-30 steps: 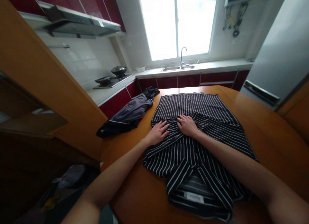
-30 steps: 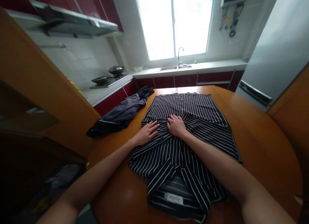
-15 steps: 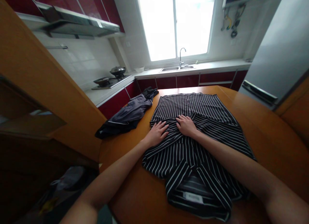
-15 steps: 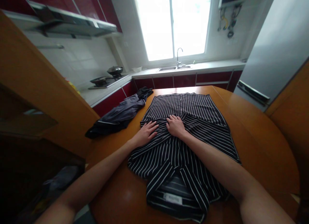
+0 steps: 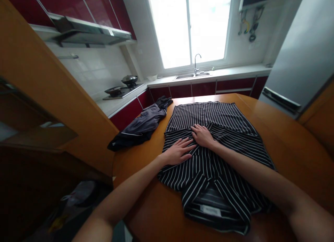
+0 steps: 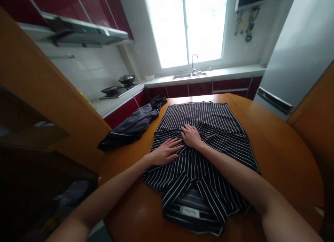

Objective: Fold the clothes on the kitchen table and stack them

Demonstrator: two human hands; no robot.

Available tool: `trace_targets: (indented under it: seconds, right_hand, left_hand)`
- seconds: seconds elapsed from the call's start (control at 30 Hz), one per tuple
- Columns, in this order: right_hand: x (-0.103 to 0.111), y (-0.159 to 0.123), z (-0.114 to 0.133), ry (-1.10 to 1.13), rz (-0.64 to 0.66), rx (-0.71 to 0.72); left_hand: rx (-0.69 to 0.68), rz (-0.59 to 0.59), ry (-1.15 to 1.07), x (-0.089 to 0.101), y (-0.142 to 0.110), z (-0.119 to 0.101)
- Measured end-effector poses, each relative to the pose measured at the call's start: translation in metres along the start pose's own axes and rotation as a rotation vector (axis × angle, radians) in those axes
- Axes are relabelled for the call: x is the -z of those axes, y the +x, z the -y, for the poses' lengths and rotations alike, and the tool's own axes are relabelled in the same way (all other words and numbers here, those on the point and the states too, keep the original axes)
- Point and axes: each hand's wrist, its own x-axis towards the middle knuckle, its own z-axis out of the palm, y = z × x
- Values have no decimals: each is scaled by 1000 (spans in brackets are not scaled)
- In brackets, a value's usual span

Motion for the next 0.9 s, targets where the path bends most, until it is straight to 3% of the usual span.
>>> trace_targets:
  seconds: [0.17, 0.33, 0.53, 0.7, 0.8, 0.9]
  right_hand:
    - [22, -1, 2, 85, -34, 8]
    - [54, -26, 0, 109, -57, 123]
    - [108, -74, -36, 190, -84, 109]
    - [152, -132, -82, 312, -260, -89]
    - [150, -177, -93, 290, -283, -194]
    - [126, -219, -93, 178, -176, -196]
  left_hand:
    - [-14, -25, -186, 16, 0, 3]
    - [-1, 21, -283, 37, -19, -5]
    - [-37, 27, -84, 14, -50, -20]
    - [-34, -72, -72, 6, -54, -18]
    - [-42, -75, -71, 6, -52, -12]
    - [-49, -44, -24, 2, -52, -8]
